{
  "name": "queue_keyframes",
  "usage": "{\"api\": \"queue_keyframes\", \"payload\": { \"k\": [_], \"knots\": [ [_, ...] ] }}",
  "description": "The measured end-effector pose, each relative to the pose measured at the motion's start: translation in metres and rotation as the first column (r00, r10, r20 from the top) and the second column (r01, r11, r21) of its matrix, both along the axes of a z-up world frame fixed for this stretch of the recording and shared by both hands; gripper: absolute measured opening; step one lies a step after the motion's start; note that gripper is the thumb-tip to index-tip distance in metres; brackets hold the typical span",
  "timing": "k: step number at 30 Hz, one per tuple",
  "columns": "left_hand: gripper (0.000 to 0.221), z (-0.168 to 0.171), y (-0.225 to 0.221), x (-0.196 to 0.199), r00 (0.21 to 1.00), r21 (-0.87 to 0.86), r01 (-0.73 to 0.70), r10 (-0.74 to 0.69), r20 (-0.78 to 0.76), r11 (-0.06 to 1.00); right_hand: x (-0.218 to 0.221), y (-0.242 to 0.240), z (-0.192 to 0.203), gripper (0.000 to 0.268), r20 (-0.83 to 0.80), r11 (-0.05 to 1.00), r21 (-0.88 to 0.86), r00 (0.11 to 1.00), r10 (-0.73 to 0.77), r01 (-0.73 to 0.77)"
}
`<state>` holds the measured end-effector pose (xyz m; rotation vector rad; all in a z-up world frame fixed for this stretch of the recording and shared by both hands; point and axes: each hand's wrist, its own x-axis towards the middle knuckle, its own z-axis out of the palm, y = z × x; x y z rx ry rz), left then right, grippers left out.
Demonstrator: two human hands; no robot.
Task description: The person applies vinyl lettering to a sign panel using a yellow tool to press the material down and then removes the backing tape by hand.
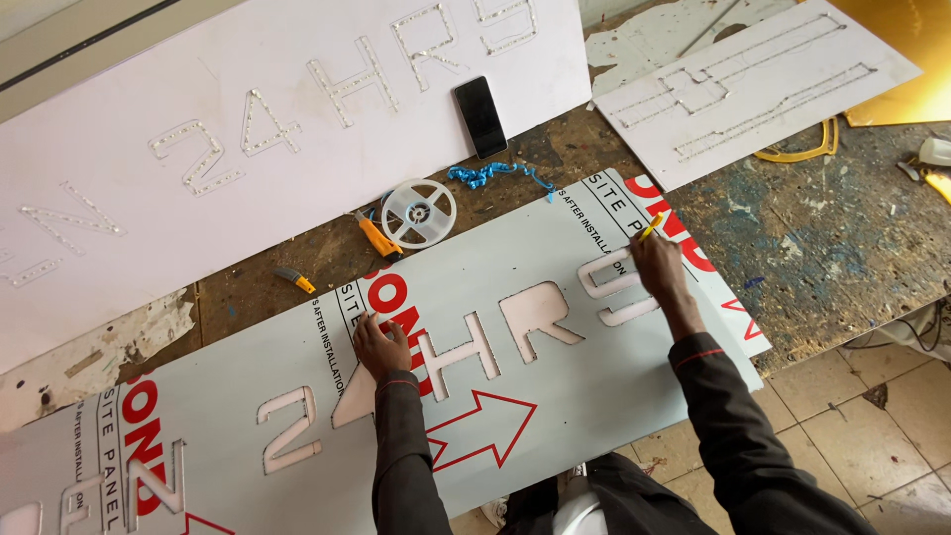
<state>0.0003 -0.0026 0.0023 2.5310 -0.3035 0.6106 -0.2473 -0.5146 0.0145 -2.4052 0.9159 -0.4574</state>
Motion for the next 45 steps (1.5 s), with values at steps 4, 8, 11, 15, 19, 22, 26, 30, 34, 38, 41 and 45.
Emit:
{"api": "queue_keyframes", "payload": {
  "k": [4, 8, 11, 15, 19, 22, 26, 30, 34, 38, 41, 45],
  "knots": [
    [0.034, 0.001, -0.002, 0.004, 1.000, 0.008, 0.016, -0.016, -0.006, 1.000, -0.008, -0.031, -0.023, 0.038, -0.038, 0.989, -0.151, 0.999, 0.004, -0.010],
    [0.032, -0.005, 0.006, 0.003, 0.998, -0.021, 0.025, -0.024, 0.065, 0.999, -0.004, -0.029, -0.023, 0.034, 0.104, 0.967, -0.238, 0.988, 0.113, -0.085],
    [0.031, -0.008, 0.002, 0.005, 0.995, -0.001, 0.021, -0.020, 0.097, 1.000, 0.001, -0.033, -0.022, 0.020, 0.213, 0.974, -0.203, 0.966, 0.148, -0.104],
    [0.032, -0.034, 0.003, 0.025, 0.972, -0.078, 0.043, -0.024, 0.232, 0.996, -0.004, -0.051, -0.048, 0.009, 0.317, 0.980, -0.073, 0.927, 0.200, -0.186],
    [0.028, -0.020, 0.004, 0.017, 0.950, -0.118, 0.041, -0.002, 0.312, 0.992, -0.022, -0.010, -0.026, 0.018, 0.333, 0.973, -0.093, 0.915, 0.228, -0.209],
    [0.032, -0.031, -0.005, 0.017, 0.995, -0.106, -0.018, 0.028, 0.093, 0.994, -0.042, 0.057, -0.011, 0.017, 0.487, 0.981, -0.188, 0.864, 0.126, -0.037],
    [0.030, -0.026, 0.005, 0.014, 0.973, -0.041, -0.003, 0.012, 0.230, 0.999, -0.056, 0.212, 0.032, 0.018, 0.436, 0.957, 0.196, 0.893, 0.113, -0.216],
    [0.031, -0.020, 0.003, 0.015, 0.961, -0.072, 0.064, -0.042, 0.275, 0.995, -0.062, 0.310, 0.025, 0.021, 0.457, 0.851, 0.286, 0.843, 0.283, -0.441],
    [0.035, -0.052, -0.008, 0.041, 0.935, -0.075, 0.059, -0.028, 0.353, 0.995, -0.052, 0.322, -0.013, 0.031, 0.385, 0.883, 0.006, 0.816, 0.430, -0.469],
    [0.036, -0.063, 0.007, 0.033, 0.968, -0.100, 0.052, -0.026, 0.249, 0.994, -0.061, 0.331, 0.007, 0.032, 0.342, 0.841, -0.071, 0.779, 0.526, -0.536],
    [0.047, -0.081, 0.014, 0.067, 0.963, -0.149, 0.210, -0.178, 0.202, 0.966, -0.061, 0.331, 0.008, 0.033, 0.394, 0.848, -0.039, 0.772, 0.499, -0.528],
    [0.050, -0.067, 0.092, 0.081, 0.950, 0.027, 0.304, -0.302, -0.075, 0.952, -0.067, 0.340, 0.013, 0.042, 0.342, 0.912, 0.097, 0.874, 0.345, -0.398]
  ]
}}
